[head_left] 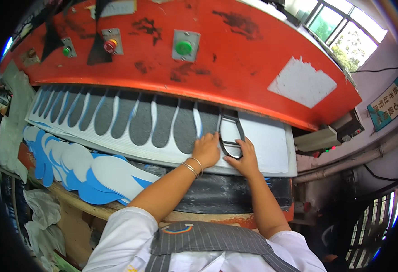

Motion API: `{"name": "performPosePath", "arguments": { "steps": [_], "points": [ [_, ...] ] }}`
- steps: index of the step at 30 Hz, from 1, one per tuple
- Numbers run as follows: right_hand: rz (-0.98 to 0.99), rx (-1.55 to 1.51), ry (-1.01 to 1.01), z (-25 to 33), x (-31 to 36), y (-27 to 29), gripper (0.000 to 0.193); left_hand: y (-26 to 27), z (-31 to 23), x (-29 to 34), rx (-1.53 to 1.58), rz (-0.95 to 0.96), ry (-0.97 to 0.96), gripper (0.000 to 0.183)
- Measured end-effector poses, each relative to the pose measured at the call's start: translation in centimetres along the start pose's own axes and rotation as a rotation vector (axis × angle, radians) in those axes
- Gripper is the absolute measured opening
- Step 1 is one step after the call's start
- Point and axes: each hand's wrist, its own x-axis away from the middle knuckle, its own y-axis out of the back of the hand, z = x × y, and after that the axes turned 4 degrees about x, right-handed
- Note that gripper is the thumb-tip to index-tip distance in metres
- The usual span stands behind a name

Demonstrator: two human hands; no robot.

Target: Cutting shoe insole shapes from foam sheets using an industrial die-cutting press machine.

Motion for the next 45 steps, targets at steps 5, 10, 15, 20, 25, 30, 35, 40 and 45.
{"name": "performPosePath", "arguments": {
  "steps": [5,10,15,20,25,30,35,40,45],
  "points": [
    [-0.264,0.14,0.109,4.4,-1.7,2.9,0.082,10.9,8.4,-0.2,0.316,-0.62,-0.157,0.077],
    [-0.269,-0.089,0.262,11.0,-7.8,3.2,0.063,27.7,19.5,0.8,0.465,-0.996,0.283,0.069],
    [-0.492,-0.4,0.277,20.0,-19.1,1.8,0.054,40.4,29.4,0.7,0.039,-1.439,0.227,0.074],
    [-0.544,-0.352,0.045,22.2,-22.9,0.7,0.035,47.5,31.0,3.6,0.306,-0.949,0.347,0.06],
    [-0.19,-0.353,0.114,20.5,-15.5,-2.4,0.033,39.4,26.8,5.0,-0.082,-0.921,0.061,0.055],
    [0.368,-0.253,0.156,17.1,-4.5,-3.1,0.04,22.0,11.5,8.2,0.342,-0.428,0.082,0.02],
    [0.443,-0.124,0.198,13.8,1.0,2.1,0.051,12.5,3.2,10.9,0.263,0.042,-0.241,0.021],
    [0.289,0.041,0.138,12.1,3.2,0.6,0.05,10.0,1.1,11.0,-0.011,0.012,-0.126,0.025],
    [0.295,0.077,0.157,12.0,2.5,1.2,0.045,9.0,0.3,10.7,-0.017,-0.082,-0.018,0.026]
  ]
}}
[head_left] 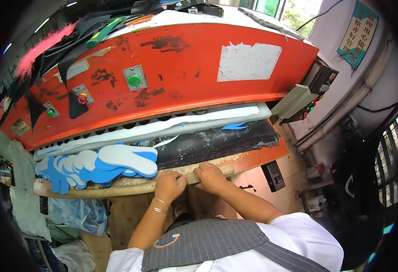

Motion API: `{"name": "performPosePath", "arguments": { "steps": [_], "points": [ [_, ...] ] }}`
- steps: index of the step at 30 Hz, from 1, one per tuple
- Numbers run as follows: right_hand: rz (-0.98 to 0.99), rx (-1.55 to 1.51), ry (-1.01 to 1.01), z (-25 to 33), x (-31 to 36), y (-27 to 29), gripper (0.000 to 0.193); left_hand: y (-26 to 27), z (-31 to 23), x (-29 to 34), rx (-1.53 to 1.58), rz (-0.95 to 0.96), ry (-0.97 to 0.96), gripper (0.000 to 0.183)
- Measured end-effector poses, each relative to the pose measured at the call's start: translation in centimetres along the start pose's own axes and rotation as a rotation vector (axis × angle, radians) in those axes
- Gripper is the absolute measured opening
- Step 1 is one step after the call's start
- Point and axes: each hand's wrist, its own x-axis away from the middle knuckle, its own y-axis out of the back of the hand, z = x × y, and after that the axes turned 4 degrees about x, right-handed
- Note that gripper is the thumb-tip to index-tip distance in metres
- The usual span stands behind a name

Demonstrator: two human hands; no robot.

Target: Cutting shoe insole shapes from foam sheets using an industrial die-cutting press machine.

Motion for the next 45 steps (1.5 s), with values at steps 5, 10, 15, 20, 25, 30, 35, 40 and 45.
{"name": "performPosePath", "arguments": {
  "steps": [5,10,15,20,25,30,35,40,45],
  "points": [
    [0.254,-0.194,0.232,-1.2,3.3,0.2,0.041,-0.6,-0.7,2.9,-0.076,0.154,0.095,0.037],
    [-0.025,-0.337,0.093,-7.9,-0.2,6.1,0.029,-1.0,-4.6,-1.1,0.139,0.225,0.051,0.028],
    [-0.355,-0.185,0.088,-15.7,-1.8,6.3,0.023,-7.4,-9.7,-9.8,0.258,-0.154,-0.282,0.02],
    [-0.309,-0.183,0.423,-17.2,-2.0,4.0,0.013,-9.7,-6.2,-11.8,0.105,0.025,-0.341,0.013],
    [-0.188,-0.367,0.484,-17.1,-3.1,3.9,0.016,-9.5,-5.6,-11.1,0.12,0.072,-0.328,0.011],
    [-0.411,-0.479,0.548,-15.7,-6.6,11.1,0.005,-3.3,-11.4,-14.1,0.219,-0.235,-0.337,0.007],
    [-0.206,-0.442,0.514,-16.9,-3.7,6.7,0.011,-7.3,-8.0,-10.7,0.459,-0.111,-0.098,0.049],
    [-0.429,-0.853,0.214,-17.2,0.1,7.8,0.006,-10.9,-6.8,-10.3,0.49,-0.082,0.12,0.104],
    [-0.463,-1.34,0.002,-17.3,5.2,14.9,0.012,-12.0,-6.1,-16.9,0.193,-0.344,0.139,0.086]
  ]
}}
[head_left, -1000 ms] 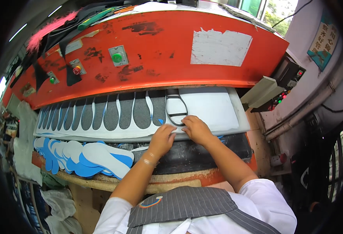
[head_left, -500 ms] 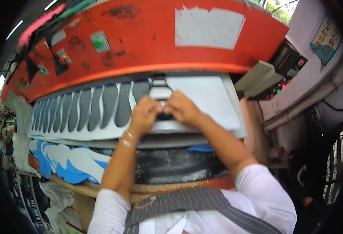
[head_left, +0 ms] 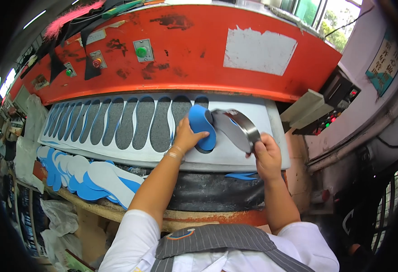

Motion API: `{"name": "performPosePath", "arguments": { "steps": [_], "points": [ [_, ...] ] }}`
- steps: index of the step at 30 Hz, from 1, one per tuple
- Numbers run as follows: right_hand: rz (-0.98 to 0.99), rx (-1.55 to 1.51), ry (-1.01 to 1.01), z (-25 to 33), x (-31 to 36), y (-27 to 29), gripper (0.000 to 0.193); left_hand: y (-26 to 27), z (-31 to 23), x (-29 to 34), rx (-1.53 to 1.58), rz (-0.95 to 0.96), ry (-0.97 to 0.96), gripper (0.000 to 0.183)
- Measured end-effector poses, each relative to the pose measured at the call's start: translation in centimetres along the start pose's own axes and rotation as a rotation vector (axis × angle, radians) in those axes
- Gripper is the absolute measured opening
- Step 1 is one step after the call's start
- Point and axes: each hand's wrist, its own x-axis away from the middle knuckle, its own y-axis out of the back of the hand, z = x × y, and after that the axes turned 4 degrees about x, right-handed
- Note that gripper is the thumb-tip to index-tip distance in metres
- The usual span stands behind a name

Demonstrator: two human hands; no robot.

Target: Cutting shoe insole shapes from foam sheets using an industrial die-cutting press machine.

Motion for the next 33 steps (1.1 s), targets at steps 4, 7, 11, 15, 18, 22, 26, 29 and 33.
{"name": "performPosePath", "arguments": {
  "steps": [4,7,11,15,18,22,26,29,33],
  "points": [
    [-0.176,-0.05,-0.052,2.5,3.9,1.1,0.017,-2.2,-2.0,-0.7,0.157,0.17,-0.041,0.035],
    [-0.293,0.003,-0.062,4.7,5.3,1.8,0.019,-0.6,-5.6,3.2,0.403,0.265,-0.08,0.023],
    [-0.27,0.092,-0.044,5.0,5.5,1.0,0.023,7.6,-5.5,6.6,0.288,0.52,-0.014,0.025],
    [-0.175,0.066,-0.072,8.3,6.1,-0.8,0.021,19.1,-3.3,6.5,-0.275,0.932,0.136,0.038],
    [-0.114,-0.007,-0.338,10.5,6.0,-3.8,0.015,22.1,-5.2,9.1,-0.613,0.62,0.11,0.075],
    [0.079,-0.122,-0.556,9.2,8.6,-12.7,0.014,20.7,-8.0,14.2,0.317,0.599,-0.272,0.11],
    [0.261,0.489,0.167,4.3,10.3,-14.1,0.045,16.6,-9.9,16.8,0.854,0.594,-0.124,0.11],
    [0.284,0.644,0.346,1.3,10.1,-11.1,0.063,15.2,-9.5,16.6,0.823,0.537,-0.175,0.108],
    [0.454,0.58,0.224,-7.1,10.7,-7.1,0.083,12.1,-8.9,15.9,0.813,0.456,-0.226,0.103]
  ]
}}
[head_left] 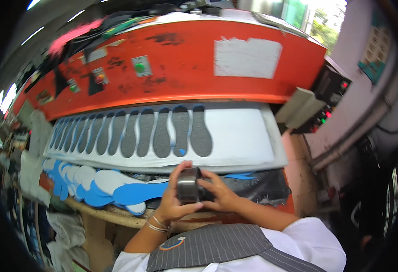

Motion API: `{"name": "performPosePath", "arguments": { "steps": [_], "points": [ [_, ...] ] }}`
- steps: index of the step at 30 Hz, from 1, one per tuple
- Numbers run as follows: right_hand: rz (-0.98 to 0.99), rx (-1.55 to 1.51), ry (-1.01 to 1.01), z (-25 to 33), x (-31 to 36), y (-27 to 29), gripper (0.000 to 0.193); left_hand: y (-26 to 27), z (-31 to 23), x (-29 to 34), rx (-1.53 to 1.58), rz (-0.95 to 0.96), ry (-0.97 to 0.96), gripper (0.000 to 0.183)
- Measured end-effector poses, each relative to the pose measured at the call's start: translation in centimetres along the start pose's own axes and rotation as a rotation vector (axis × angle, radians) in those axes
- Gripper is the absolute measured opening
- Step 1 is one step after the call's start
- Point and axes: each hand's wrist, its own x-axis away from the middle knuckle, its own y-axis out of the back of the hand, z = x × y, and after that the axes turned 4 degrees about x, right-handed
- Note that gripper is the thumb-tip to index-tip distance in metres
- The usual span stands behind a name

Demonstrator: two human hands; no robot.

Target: Cutting shoe insole shapes from foam sheets using an industrial die-cutting press machine.

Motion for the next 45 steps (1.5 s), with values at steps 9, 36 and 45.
{"name": "performPosePath", "arguments": {
  "steps": [9,36,45],
  "points": [
    [0.346,0.085,0.065,-2.8,-4.9,4.5,0.068,-0.9,1.9,-2.5,0.245,-0.155,0.159,0.123],
    [0.043,0.75,-0.838,-11.5,-17.0,7.4,0.043,17.1,6.6,-3.4,-0.853,-0.672,0.114,0.046],
    [-0.06,0.531,-0.751,-18.3,-12.9,5.3,0.077,4.0,21.0,-10.4,-1.091,-0.085,0.121,0.035]
  ]
}}
